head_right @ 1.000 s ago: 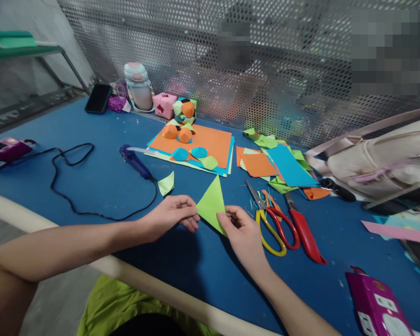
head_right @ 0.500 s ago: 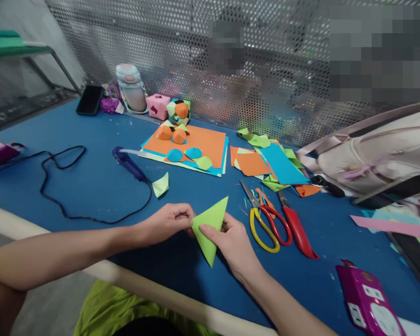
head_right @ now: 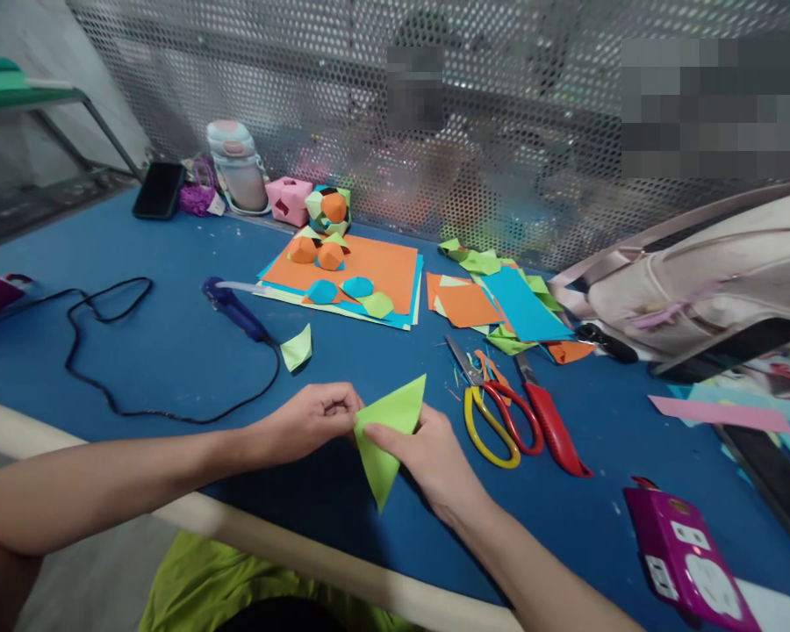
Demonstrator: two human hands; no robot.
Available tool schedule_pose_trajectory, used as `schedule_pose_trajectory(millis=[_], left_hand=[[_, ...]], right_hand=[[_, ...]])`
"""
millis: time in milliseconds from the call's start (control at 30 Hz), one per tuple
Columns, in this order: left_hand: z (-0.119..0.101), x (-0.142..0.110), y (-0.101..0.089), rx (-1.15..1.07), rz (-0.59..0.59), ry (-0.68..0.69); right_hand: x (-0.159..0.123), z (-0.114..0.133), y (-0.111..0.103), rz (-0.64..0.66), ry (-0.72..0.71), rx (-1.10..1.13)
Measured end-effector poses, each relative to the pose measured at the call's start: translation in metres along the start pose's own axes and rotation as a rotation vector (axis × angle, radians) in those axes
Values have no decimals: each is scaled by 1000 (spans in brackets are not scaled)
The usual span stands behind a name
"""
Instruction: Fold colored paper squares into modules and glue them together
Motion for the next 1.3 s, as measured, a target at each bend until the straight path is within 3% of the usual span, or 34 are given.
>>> schedule_pose_trajectory(millis=[133, 300, 500, 633, 700, 767, 867, 933, 1100, 1300], left_hand=[[2, -2, 6, 42, 43, -18], [4, -1, 9, -20, 83, -11], [5, 2, 6, -80, 72, -41], [1, 1, 2, -147, 55, -44], [1, 1, 0, -188, 42, -55], [2, 3, -2, -231, 26, -56], [2, 4, -5, -275, 1, -20], [2, 3, -5, -255, -9, 3], [0, 0, -2, -104, -24, 9], [2, 3, -11, -359, -47, -72]], right_hand=[[0, -6, -5, -69, 28, 21], [15, 13, -29, -231, -95, 112], [26, 23, -49, -273, -170, 94], [29, 26, -62, -336, -178, 202], [28, 22, -56, -304, -113, 272], [23, 18, -37, -188, -38, 294], [9, 12, -4, 14, 19, 221], [2, 6, 6, 61, 28, 111], [-1, -1, 5, 61, 19, -134], [1, -3, 9, 184, 119, -62]])
Point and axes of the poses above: each hand's wrist, its own x-axis towards the middle knuckle, its own y-axis out of the palm, z = x × y, the point moved 9 cm from there along x, towards the middle knuckle, and after that the axes turned 14 degrees about -y, right-handed, at the moved point
